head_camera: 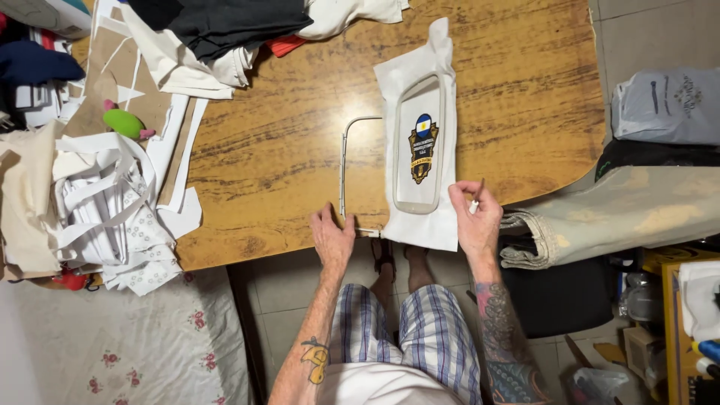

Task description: Removing an embroidery hoop from a machine and setting up a new piece of fabric in the hoop

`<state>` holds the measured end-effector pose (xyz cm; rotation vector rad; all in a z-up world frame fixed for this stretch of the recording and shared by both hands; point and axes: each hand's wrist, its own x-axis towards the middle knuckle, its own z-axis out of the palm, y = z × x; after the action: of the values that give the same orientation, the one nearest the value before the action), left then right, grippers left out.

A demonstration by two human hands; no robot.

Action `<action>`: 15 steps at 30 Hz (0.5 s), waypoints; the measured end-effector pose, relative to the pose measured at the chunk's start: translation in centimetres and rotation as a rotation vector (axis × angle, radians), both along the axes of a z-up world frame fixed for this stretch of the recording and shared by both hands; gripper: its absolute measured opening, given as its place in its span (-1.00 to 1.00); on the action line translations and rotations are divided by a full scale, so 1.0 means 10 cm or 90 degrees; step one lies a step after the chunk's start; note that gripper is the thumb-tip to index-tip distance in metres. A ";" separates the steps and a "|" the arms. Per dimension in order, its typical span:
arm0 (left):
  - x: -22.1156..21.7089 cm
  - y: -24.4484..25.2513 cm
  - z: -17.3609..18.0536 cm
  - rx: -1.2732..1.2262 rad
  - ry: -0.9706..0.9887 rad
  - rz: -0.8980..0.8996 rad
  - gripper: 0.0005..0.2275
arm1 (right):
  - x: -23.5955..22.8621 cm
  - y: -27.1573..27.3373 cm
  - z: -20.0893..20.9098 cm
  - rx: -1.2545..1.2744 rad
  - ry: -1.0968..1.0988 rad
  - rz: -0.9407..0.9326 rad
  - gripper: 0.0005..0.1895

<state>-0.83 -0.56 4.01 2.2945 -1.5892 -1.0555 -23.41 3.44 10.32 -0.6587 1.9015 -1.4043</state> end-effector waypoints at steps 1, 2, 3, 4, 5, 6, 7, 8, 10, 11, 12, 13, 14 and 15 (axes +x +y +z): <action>-0.07 -0.02 0.19 -0.077 0.073 -0.002 -0.61 | 0.00 -0.01 0.05 0.007 0.040 0.028 -0.87; -0.16 -0.07 0.36 -0.157 0.149 -0.008 -0.65 | -0.01 -0.04 0.09 0.011 0.083 0.051 -0.85; -0.31 -0.11 0.45 -0.160 0.153 -0.010 -0.65 | -0.01 -0.06 0.12 0.009 0.086 0.049 -0.85; -0.44 -0.11 0.55 -0.098 0.310 -0.058 -0.63 | 0.00 -0.05 0.15 0.020 0.094 0.063 -0.85; -0.57 -0.11 0.65 -0.035 0.467 -0.107 -0.62 | 0.02 -0.03 0.19 0.031 0.101 0.077 -0.84; -0.68 -0.08 0.61 -0.034 0.466 -0.100 -0.62 | 0.04 -0.02 0.20 0.033 0.100 0.083 -0.84; -0.79 -0.06 0.56 -0.007 0.487 -0.178 -0.59 | 0.07 0.00 0.23 0.034 0.095 0.096 -0.86; -0.91 -0.12 0.51 0.010 0.506 -0.261 -0.56 | 0.09 -0.07 0.24 0.025 0.093 0.107 -0.88; -0.95 -0.18 0.40 0.010 0.594 -0.182 -0.61 | 0.10 -0.12 0.27 0.006 0.077 0.116 -0.88; -0.97 -0.20 0.35 0.020 0.680 -0.103 -0.66 | 0.11 -0.13 0.28 -0.004 0.060 0.119 -0.88; -0.88 -0.21 0.44 0.015 0.680 -0.102 -0.66 | 0.09 -0.13 0.30 -0.008 0.060 0.123 -0.88; -0.79 -0.23 0.54 -0.068 0.627 -0.080 -0.67 | 0.07 -0.12 0.33 -0.012 0.073 0.112 -0.87; -0.71 -0.25 0.64 -0.148 0.573 -0.060 -0.66 | 0.05 -0.11 0.36 -0.016 0.087 0.097 -0.86; -0.44 -0.30 0.70 -0.153 0.574 -0.062 -0.66 | -0.01 -0.11 0.44 -0.021 0.088 0.097 -0.86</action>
<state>-5.26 -3.60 10.98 1.2726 -1.3228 -1.5114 -23.54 2.37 14.67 -0.9184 1.8931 -1.3251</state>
